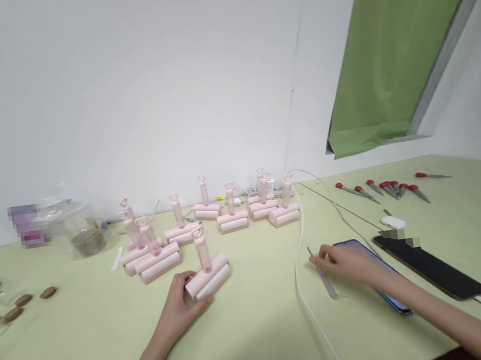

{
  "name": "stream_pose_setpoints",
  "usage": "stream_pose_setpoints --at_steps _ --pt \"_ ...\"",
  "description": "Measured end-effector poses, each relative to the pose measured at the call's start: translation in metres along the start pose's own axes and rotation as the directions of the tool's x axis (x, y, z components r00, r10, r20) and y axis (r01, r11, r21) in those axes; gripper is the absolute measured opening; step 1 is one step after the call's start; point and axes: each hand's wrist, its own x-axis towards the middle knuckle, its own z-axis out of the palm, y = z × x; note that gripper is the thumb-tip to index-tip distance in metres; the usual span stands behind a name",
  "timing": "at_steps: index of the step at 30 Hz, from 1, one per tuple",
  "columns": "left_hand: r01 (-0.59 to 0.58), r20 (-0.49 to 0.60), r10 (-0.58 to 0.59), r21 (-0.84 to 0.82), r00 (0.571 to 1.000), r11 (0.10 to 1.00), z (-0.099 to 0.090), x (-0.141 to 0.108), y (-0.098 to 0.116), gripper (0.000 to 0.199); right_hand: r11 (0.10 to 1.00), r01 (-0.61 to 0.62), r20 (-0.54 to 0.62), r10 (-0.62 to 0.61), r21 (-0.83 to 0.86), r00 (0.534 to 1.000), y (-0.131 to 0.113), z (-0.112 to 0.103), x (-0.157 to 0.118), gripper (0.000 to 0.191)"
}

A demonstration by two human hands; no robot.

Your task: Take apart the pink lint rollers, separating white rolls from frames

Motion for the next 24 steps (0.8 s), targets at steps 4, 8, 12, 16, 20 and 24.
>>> stream_pose_setpoints --at_steps 4,8,12,16,20,24 --pt "0.043 0.037 -0.045 0.036 0.998 0.998 -0.01 -0.005 0.0 0.045 1.0 -0.006 0.007 0.006 0.023 1.0 0.0 0.031 -0.001 0.026" --pt "0.028 -0.032 -0.029 -0.024 0.999 0.999 -0.028 0.008 0.009 0.046 0.955 -0.027 -0.051 0.044 0.295 0.998 0.003 0.013 0.012 0.029" --pt "-0.149 -0.013 0.149 -0.102 0.989 0.984 -0.03 0.034 0.042 0.051 0.617 0.159 -0.11 -0.116 0.771 0.987 -0.048 -0.009 0.018 0.034" --pt "-0.225 0.063 0.23 -0.075 0.971 0.971 -0.005 0.055 0.077 0.028 0.635 0.293 -0.127 -0.294 0.715 0.947 -0.112 -0.009 0.016 0.035" --pt "-0.266 0.015 0.265 0.027 0.964 0.964 0.017 0.053 0.091 0.018 0.809 0.374 -0.162 -0.338 0.454 0.927 -0.137 0.006 0.012 0.034" --pt "-0.27 -0.014 0.275 0.145 0.961 0.952 0.016 0.04 0.088 0.011 0.848 0.373 -0.161 -0.336 0.376 0.928 -0.136 0.02 0.004 0.036"
